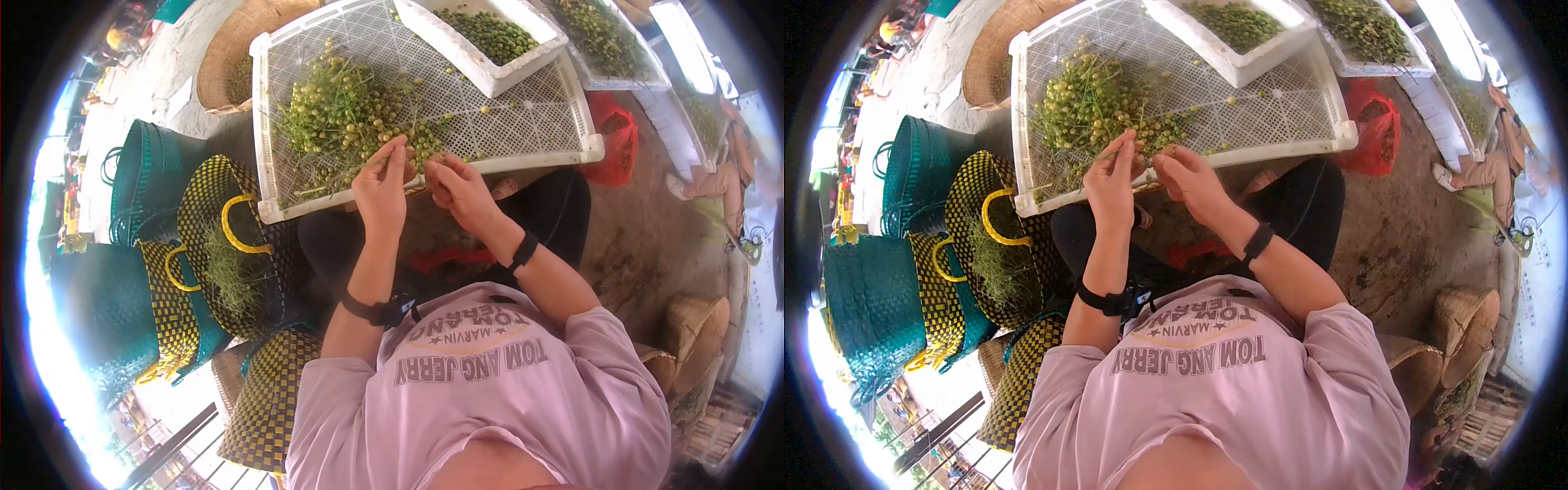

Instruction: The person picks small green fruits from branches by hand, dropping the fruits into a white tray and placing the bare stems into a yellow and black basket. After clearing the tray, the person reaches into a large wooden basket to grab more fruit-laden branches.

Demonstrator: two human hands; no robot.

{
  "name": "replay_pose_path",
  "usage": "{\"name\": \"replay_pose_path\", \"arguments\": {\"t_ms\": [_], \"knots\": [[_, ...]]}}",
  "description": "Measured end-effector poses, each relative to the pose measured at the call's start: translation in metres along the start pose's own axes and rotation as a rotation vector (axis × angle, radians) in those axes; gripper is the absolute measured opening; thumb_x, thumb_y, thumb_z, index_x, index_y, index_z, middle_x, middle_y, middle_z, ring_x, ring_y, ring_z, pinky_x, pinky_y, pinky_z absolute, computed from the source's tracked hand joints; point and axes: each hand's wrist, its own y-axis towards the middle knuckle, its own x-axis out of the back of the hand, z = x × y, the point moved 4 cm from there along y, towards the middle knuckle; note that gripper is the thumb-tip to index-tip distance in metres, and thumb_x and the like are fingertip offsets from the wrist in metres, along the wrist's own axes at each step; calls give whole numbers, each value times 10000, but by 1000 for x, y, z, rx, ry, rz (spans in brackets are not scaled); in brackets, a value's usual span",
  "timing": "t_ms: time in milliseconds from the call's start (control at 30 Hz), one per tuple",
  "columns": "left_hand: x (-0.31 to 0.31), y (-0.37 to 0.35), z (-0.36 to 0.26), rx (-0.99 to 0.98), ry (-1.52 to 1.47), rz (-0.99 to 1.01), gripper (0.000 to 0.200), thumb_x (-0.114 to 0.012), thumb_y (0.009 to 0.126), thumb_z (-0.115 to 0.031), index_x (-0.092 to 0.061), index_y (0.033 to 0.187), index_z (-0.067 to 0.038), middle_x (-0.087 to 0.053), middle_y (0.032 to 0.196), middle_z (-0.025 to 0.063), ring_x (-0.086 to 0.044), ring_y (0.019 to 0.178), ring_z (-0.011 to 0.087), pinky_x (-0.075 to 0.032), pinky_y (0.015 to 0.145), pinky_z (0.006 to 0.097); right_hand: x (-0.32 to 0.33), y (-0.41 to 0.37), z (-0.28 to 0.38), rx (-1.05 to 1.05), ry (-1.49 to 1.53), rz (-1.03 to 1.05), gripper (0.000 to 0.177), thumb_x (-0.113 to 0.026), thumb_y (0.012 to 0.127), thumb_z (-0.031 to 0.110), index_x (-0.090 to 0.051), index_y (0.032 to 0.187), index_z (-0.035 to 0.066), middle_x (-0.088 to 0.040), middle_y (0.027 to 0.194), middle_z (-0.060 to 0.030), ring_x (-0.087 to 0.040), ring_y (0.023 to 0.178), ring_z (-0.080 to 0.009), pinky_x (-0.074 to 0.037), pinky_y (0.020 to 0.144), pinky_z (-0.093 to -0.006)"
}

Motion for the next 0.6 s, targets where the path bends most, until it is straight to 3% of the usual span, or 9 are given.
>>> {"name": "replay_pose_path", "arguments": {"t_ms": [133,200,233,333,400,533,600], "knots": [[-2,1,6,41,-91,-7,226,-597,930,-129,-664,1091,14,-667,913,43,-584,721,49,-512,650,211,3,3,-4,-2,-24,31,181,-580,936,272,-551,918,94,-446,677,62,-331,510,-26,-228,449,-204],[-3,0,2,-144,157,20,234,-602,927,-129,-659,1102,15,-667,911,43,-581,717,49,-510,647,214,-1,2,-3,0,-87,20,153,-563,940,245,-554,906,96,-447,676,61,-329,511,-26,-226,449,-202],[-3,0,2,-143,157,18,234,-602,927,-129,-659,1102,15,-667,911,43,-581,717,49,-510,647,214,-3,1,-2,-2,-87,21,153,-563,940,245,-554,906,96,-447,676,61,-329,511,-26,-226,449,-202],[-5,2,4,-66,88,30,242,-607,923,-133,-650,1117,6,-670,913,40,-589,723,53,-513,651,219,-2,1,-2,-11,-39,9,137,-555,941,229,-550,897,99,-449,675,58,-328,508,-31,-226,449,-205],[-4,6,13,176,-228,-1,244,-613,921,-139,-648,1120,-3,-670,915,36,-600,732,59,-515,655,226,1,4,-6,0,29,82,133,-554,940,228,-549,898,102,-452,678,54,-327,506,-37,-229,451,-207],[-1,9,14,198,-271,-44,240,-614,921,-142,-650,1119,-13,-671,911,34,-604,736,60,-514,649,230,1,2,-2,16,59,149,130,-557,939,228,-547,913,101,-463,685,49,-327,506,-40,-232,453,-208],[-2,7,7,115,-169,-48,238,-608,923,-143,-656,1106,2,-673,916,40,-602,733,64,-500,630,226,0,0,0,-60,58,47,131,-542,945,226,-545,926,96,-476,692,44,-332,509,-38,-229,451,-204]]}}
